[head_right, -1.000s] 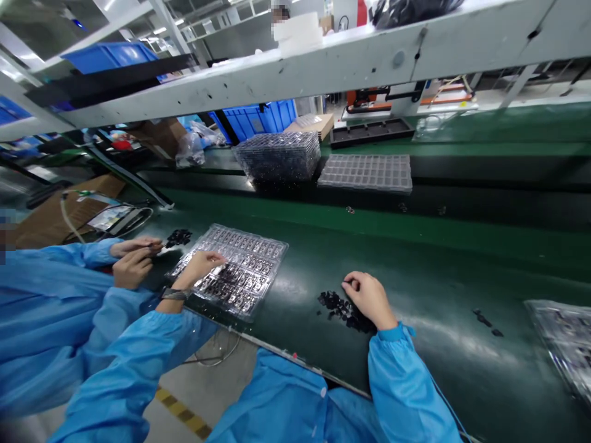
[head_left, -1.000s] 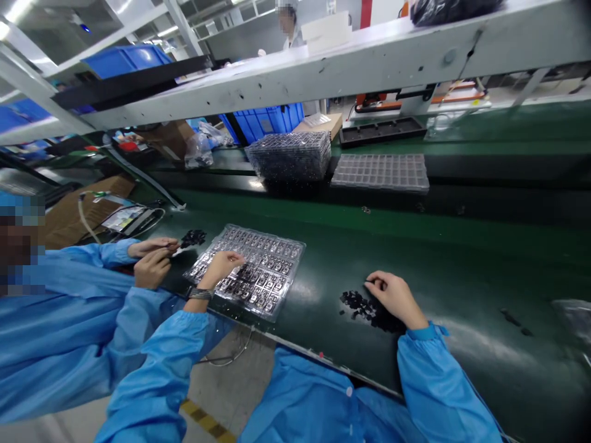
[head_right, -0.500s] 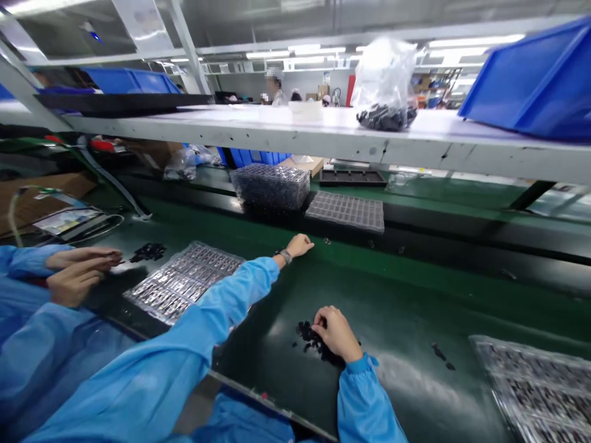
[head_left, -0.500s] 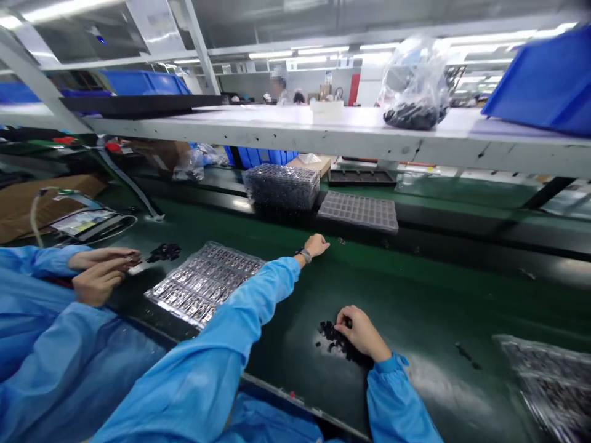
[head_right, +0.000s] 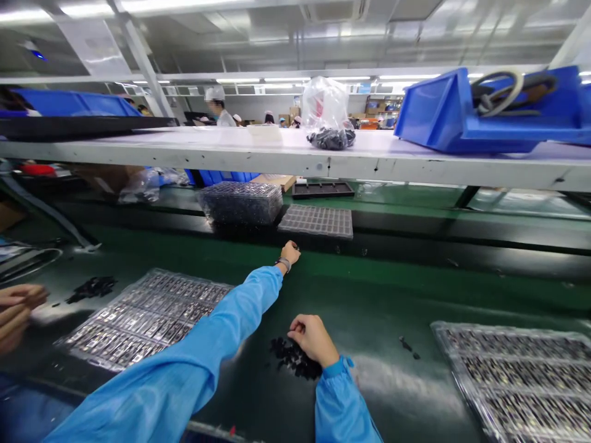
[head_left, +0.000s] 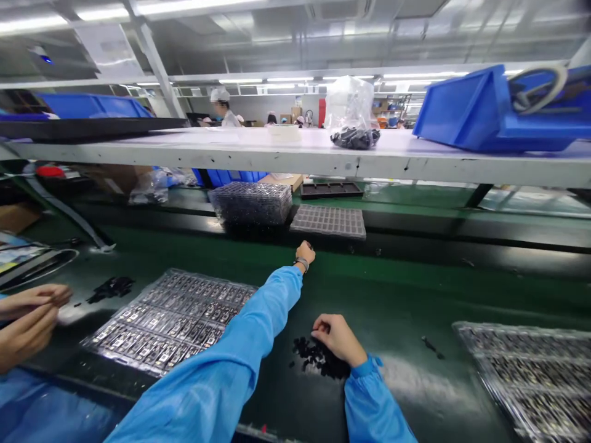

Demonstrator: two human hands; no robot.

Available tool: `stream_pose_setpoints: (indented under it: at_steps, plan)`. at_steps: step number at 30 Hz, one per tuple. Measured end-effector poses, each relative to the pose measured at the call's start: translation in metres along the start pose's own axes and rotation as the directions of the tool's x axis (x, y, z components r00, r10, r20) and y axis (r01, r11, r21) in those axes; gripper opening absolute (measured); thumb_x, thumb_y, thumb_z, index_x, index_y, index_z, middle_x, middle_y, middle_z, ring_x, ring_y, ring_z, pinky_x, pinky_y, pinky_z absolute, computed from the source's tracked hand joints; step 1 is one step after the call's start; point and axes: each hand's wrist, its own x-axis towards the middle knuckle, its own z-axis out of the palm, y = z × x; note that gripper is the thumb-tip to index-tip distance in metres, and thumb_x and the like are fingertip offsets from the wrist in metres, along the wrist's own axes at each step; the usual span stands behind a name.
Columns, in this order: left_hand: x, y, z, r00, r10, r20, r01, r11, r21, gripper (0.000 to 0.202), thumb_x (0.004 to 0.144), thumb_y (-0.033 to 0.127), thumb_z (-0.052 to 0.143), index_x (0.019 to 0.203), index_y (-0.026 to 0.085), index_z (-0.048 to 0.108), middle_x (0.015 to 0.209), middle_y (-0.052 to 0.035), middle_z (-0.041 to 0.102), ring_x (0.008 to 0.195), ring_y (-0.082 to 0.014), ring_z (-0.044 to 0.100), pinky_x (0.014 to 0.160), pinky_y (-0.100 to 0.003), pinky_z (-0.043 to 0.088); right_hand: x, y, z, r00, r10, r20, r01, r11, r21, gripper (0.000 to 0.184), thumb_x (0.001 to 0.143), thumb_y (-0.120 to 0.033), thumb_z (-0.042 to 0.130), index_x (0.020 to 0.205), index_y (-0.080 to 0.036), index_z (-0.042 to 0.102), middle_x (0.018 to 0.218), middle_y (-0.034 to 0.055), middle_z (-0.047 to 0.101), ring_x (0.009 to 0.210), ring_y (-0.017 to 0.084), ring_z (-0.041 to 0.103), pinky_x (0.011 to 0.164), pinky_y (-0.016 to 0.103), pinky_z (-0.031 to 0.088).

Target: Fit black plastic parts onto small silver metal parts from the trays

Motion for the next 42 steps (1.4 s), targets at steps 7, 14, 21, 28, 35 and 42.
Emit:
stream_pose_setpoints:
  at_steps: [7,14,21,28,35,42]
  plan:
    - [-0.021,0.009,-0.025,0.995,-0.103,0.013,0.095,0.856,-0.508,0.035,0.078,0.011,0.075,0.111,0.016,0.062,0.094,-0.0101,0.070,0.091,-0.0208,0.072,0.076,-0.029,0.052,-0.001,-0.003,-0.003,1.000,0.029,0.008,-0.029,1.000,-0.005,0.010,0.075,-0.014,0.078,0.069,-0.017,0.071,0.061,-0.0005,0.066,0.059,0.014,0.057,0.059,0.023,0.041]
    - [-0.103,-0.028,-0.068,0.969,0.009,0.245,0.200,0.549,-0.812,0.033,0.079,0.012,0.077,0.110,0.011,0.068,0.087,-0.0074,0.070,0.070,-0.0110,0.067,0.066,-0.022,0.053,-0.002,0.004,0.001,0.999,0.001,0.039,-0.001,1.000,0.000,0.008,0.077,-0.011,0.071,0.079,-0.017,0.076,0.070,0.0014,0.072,0.065,0.015,0.062,0.066,0.025,0.045]
    - [-0.157,-0.067,-0.083,0.897,0.157,0.413,0.322,0.409,-0.854,0.039,0.073,0.016,0.081,0.111,0.012,0.072,0.088,-0.0070,0.072,0.065,-0.0102,0.062,0.061,-0.023,0.050,-0.009,0.006,-0.024,0.988,0.012,-0.157,-0.013,1.000,-0.007,0.015,0.087,-0.021,0.062,0.092,-0.018,0.075,0.082,0.0032,0.070,0.070,0.016,0.060,0.067,0.027,0.046]
    - [-0.175,-0.073,-0.064,0.861,0.136,0.491,0.392,0.439,-0.809,0.040,0.074,0.019,0.079,0.113,0.011,0.071,0.086,-0.0074,0.071,0.064,-0.0114,0.062,0.059,-0.024,0.046,-0.010,0.001,-0.016,0.999,0.030,0.021,-0.025,0.979,-0.203,0.014,0.084,-0.016,0.069,0.096,-0.020,0.075,0.076,0.0003,0.064,0.067,0.015,0.053,0.067,0.027,0.042]
    - [-0.185,-0.066,-0.064,0.870,0.126,0.476,0.368,0.477,-0.798,0.042,0.072,0.021,0.081,0.111,0.011,0.070,0.084,-0.0064,0.072,0.062,-0.0126,0.066,0.057,-0.023,0.046,-0.009,-0.008,-0.004,0.994,-0.031,0.108,0.068,0.931,-0.358,0.012,0.087,-0.011,0.071,0.082,-0.020,0.067,0.085,0.0026,0.064,0.087,0.020,0.056,0.082,0.033,0.042]
    - [-0.185,-0.068,-0.066,0.878,0.113,0.465,0.359,0.488,-0.796,0.041,0.071,0.021,0.081,0.109,0.012,0.070,0.083,-0.0056,0.071,0.062,-0.0125,0.065,0.055,-0.023,0.046,-0.013,-0.009,-0.010,0.993,-0.001,0.118,0.044,0.933,-0.358,0.013,0.087,-0.008,0.069,0.089,-0.021,0.066,0.085,0.0020,0.062,0.085,0.020,0.055,0.080,0.031,0.041]
